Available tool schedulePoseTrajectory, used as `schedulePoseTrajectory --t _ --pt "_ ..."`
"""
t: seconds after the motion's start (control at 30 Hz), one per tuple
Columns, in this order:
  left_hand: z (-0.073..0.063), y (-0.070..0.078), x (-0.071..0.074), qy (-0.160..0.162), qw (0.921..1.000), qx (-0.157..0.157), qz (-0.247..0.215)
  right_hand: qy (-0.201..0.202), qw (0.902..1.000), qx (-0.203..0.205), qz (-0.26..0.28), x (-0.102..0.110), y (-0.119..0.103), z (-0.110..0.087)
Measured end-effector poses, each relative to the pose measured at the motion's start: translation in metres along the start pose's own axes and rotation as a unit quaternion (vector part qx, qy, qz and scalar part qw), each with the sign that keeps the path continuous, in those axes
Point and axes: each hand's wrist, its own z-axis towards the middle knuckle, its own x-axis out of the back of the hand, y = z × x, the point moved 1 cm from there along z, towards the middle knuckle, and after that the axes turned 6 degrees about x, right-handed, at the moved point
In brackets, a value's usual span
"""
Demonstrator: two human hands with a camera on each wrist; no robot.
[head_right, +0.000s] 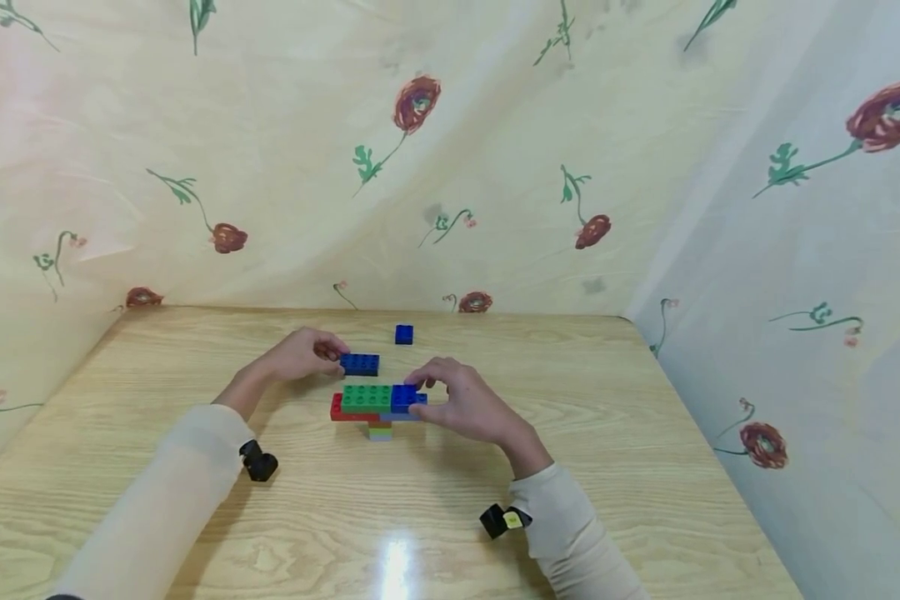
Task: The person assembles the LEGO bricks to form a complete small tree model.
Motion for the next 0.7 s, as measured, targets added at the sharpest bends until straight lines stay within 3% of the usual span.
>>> schedulePoseTrajectory --t 0.37,0.7 --pt "-0.006 0.004 0.002 0.026 0.9996 -0.006 0.011 -0.002 1.0000 0.002 -0.001 0.001 0.002 0.000" --pt "-0.020 0.012 0.009 0.053 0.9983 -0.012 -0.019 0.002 1.0000 0.001 0.003 0.000 0.002 0.002"
